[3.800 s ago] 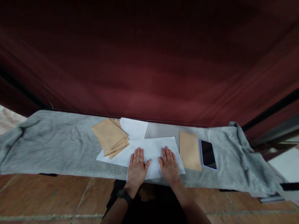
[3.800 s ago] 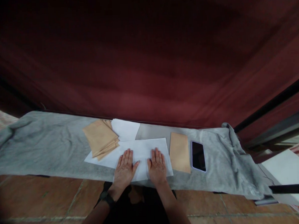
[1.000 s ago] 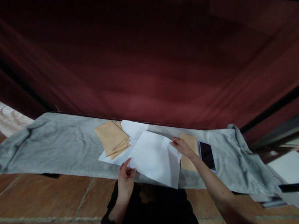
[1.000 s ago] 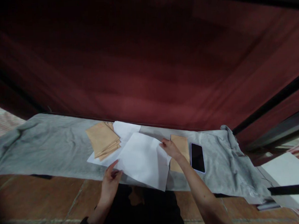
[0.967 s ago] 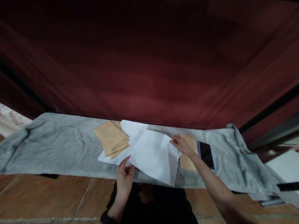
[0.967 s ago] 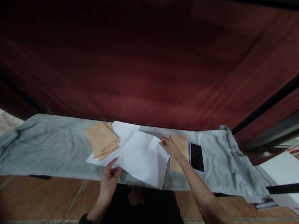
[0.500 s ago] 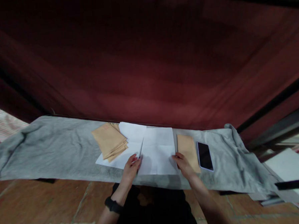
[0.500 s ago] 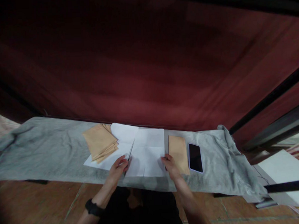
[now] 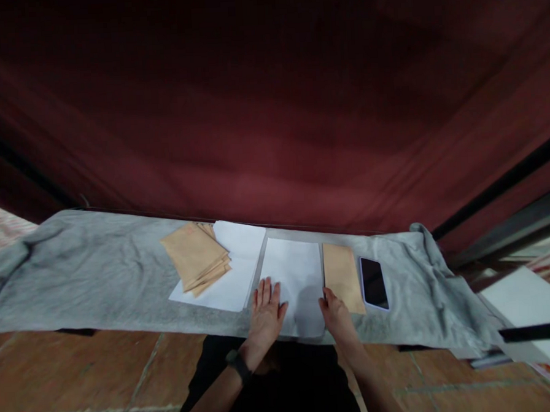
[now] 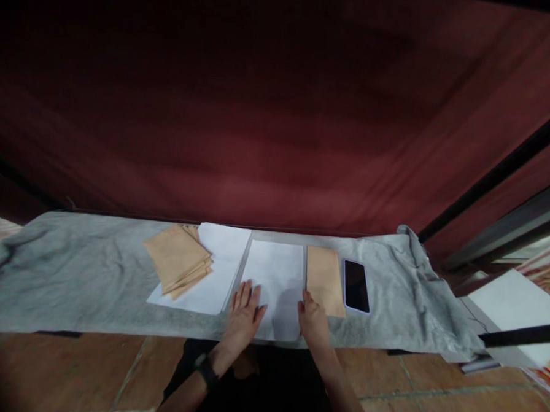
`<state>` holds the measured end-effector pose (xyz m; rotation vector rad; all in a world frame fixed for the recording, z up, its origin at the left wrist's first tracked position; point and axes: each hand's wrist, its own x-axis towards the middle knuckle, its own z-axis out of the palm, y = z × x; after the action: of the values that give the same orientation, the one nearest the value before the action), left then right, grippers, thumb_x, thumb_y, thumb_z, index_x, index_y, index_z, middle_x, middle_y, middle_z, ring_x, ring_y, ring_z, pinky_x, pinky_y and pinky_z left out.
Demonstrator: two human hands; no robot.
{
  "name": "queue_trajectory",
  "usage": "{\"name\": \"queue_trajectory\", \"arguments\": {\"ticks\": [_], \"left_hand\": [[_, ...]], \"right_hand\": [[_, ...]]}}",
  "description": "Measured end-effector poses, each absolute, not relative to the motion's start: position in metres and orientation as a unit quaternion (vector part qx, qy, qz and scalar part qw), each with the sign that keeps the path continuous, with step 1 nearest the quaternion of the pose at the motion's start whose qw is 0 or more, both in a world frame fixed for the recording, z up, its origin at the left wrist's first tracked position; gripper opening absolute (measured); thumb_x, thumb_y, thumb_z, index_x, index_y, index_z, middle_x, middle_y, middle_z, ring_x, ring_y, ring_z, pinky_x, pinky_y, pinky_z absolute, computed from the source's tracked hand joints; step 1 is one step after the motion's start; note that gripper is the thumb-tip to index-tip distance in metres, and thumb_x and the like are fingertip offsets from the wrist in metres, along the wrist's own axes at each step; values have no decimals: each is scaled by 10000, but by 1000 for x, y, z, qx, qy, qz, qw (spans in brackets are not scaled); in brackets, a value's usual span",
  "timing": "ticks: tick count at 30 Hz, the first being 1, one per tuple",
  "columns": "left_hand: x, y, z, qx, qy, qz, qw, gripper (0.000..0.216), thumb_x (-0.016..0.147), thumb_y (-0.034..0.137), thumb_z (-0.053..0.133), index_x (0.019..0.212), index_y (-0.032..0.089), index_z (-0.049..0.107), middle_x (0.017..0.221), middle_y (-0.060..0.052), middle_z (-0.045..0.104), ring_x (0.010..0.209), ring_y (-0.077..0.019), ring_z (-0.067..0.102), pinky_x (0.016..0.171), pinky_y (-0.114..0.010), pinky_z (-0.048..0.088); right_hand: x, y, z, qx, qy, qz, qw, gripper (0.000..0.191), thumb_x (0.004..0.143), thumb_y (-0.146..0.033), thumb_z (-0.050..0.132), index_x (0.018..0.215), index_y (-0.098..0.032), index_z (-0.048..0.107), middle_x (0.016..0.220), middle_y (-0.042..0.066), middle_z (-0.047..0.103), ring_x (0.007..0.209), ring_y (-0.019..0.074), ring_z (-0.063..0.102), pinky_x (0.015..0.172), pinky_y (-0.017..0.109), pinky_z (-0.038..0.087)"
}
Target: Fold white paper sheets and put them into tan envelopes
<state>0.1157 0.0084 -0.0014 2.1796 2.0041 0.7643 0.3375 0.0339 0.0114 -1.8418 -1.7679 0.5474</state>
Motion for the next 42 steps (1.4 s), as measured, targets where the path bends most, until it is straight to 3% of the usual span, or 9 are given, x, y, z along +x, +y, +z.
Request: {"name": "queue_trajectory", "arguments": {"ticks": [5,11,14,21,26,30,34,38,42], "left_hand": [[117,2,-9,723,659,206,-14,533,995,405,442,1438,118,520,1538,-225,433,1419,-368,432,1116,-549,410],[120,10,-7,738,644,198,-33,531,1017,383,392,1471,124,485,1546,-183,438,1443,-328,407,1166,-526,349],[119,20,-8,739,646,187,-41,552,1019,435,391,1489,157,470,1560,-163,420,1458,-334,379,1183,-554,309],[94,34,-9,715,675,171,-56,632,1016,445,364,1438,-8,490,1503,-258,458,1429,-351,422,1166,-493,361],[89,34,-2,701,691,166,-61,606,1008,406,364,1434,-6,493,1490,-253,482,1417,-349,441,1166,-501,359],[93,36,-1,694,699,164,-62,580,1010,367,347,1421,-12,503,1475,-260,498,1400,-357,462,1155,-508,376],[109,42,-1,731,653,194,-41,574,1023,360,339,1509,60,398,1559,-196,418,1468,-309,368,1192,-500,339],[131,58,0,778,600,186,-13,573,1030,367,354,1543,111,342,1612,-143,346,1517,-264,264,1230,-477,281],[141,80,-4,784,600,158,-7,592,1029,428,354,1528,110,375,1604,-163,354,1513,-291,269,1224,-513,268]], "right_hand": [[333,26,15,-703,-692,80,144,394,969,-242,435,1299,-137,623,982,155,772,876,270,744,772,334,548],[327,26,27,-712,-697,-11,85,332,1010,-220,449,1241,-159,679,975,143,760,783,212,738,661,270,522],[329,25,31,-717,-693,-26,75,307,1010,-223,482,1222,-193,701,946,117,756,766,192,732,641,245,503],[339,20,31,-706,-707,-22,40,338,1010,-220,504,1301,-274,667,933,89,749,688,176,727,551,221,459],[346,17,29,-711,-703,-25,32,338,1001,-237,511,1288,-307,677,903,67,752,657,173,727,537,219,453],[354,14,27,-698,-713,-25,60,377,995,-220,483,1325,-300,649,944,64,757,663,162,723,570,220,472],[346,21,26,-692,-710,-25,131,370,1006,-248,443,1321,-221,635,950,79,748,707,176,707,637,249,508],[324,45,25,-645,-734,-32,209,358,1002,-238,428,1282,-167,639,1060,119,722,953,227,679,844,330,535],[313,74,14,-629,-746,-37,217,391,986,-163,428,1333,-148,607,1332,151,638,1245,267,565,1047,428,455]]}}
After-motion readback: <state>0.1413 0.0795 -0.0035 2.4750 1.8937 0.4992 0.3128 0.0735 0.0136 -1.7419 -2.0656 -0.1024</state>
